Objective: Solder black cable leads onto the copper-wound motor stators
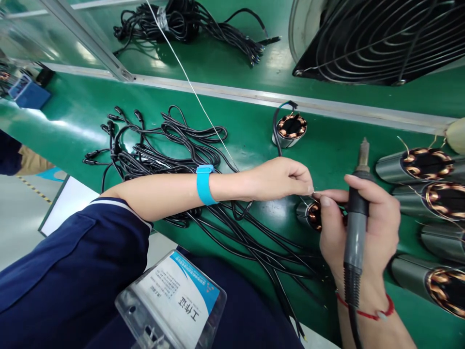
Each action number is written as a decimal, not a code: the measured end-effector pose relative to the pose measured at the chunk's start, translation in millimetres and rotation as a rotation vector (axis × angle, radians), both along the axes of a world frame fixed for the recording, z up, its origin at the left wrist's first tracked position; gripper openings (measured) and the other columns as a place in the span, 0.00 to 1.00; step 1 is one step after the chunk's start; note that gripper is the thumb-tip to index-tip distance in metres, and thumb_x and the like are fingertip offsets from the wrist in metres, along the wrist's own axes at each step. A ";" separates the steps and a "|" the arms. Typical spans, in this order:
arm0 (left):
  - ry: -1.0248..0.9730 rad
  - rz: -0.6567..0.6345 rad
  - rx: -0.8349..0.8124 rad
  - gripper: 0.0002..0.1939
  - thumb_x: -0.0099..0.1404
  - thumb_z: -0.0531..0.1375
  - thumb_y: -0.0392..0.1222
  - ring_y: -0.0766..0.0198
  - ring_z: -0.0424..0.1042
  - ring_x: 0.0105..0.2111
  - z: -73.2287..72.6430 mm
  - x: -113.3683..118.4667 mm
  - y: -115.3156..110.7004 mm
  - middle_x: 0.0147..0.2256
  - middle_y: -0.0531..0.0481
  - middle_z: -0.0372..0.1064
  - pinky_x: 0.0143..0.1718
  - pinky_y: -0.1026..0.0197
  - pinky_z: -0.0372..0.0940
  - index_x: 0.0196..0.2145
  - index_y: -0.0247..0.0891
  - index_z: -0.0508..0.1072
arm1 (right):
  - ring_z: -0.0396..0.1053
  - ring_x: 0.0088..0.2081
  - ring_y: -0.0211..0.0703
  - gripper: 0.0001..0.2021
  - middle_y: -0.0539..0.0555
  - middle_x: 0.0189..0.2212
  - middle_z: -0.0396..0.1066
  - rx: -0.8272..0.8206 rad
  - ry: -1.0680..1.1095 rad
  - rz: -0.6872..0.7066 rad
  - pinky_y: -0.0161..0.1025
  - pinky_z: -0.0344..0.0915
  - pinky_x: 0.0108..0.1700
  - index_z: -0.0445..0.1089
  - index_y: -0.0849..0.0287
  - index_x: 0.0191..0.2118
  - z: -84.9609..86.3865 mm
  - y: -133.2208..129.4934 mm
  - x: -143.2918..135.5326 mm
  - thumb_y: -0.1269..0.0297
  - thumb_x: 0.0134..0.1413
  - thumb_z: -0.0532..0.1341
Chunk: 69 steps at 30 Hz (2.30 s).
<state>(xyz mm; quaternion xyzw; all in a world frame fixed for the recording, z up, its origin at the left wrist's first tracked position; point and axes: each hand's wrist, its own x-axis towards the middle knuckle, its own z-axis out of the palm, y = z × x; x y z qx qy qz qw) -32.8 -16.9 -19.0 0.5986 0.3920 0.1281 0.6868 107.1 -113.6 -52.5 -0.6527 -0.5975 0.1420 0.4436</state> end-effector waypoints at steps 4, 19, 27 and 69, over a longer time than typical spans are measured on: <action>-0.037 0.022 -0.009 0.08 0.60 0.56 0.31 0.73 0.63 0.29 -0.9 3.1 -1.4 0.25 0.56 0.67 0.37 0.66 0.59 0.24 0.31 0.69 | 0.71 0.39 0.43 0.17 0.51 0.36 0.74 0.019 -0.013 -0.012 0.41 0.67 0.44 0.65 0.55 0.54 -1.5 -0.4 -3.1 0.66 0.59 0.59; -0.015 0.019 0.026 0.08 0.59 0.55 0.26 0.74 0.62 0.27 0.4 4.5 0.1 0.23 0.58 0.64 0.35 0.66 0.58 0.23 0.32 0.68 | 0.73 0.39 0.46 0.17 0.51 0.38 0.74 -0.005 0.010 0.001 0.44 0.70 0.41 0.64 0.51 0.54 1.3 -1.4 -0.7 0.65 0.60 0.59; -0.032 -0.007 -0.012 0.08 0.62 0.55 0.32 0.74 0.66 0.30 -1.7 6.7 -3.5 0.26 0.55 0.68 0.40 0.66 0.62 0.26 0.31 0.70 | 0.71 0.33 0.42 0.17 0.51 0.34 0.73 0.047 -0.018 0.043 0.39 0.69 0.36 0.64 0.54 0.55 -4.4 0.5 2.9 0.66 0.60 0.59; 0.094 -0.101 -0.235 0.09 0.61 0.57 0.31 0.78 0.45 0.14 10.1 -6.1 2.7 0.14 0.62 0.49 0.17 0.68 0.39 0.23 0.34 0.65 | 0.72 0.43 0.49 0.20 0.56 0.38 0.76 0.120 -0.052 0.014 0.50 0.67 0.47 0.64 0.57 0.57 6.3 -7.4 15.6 0.67 0.59 0.60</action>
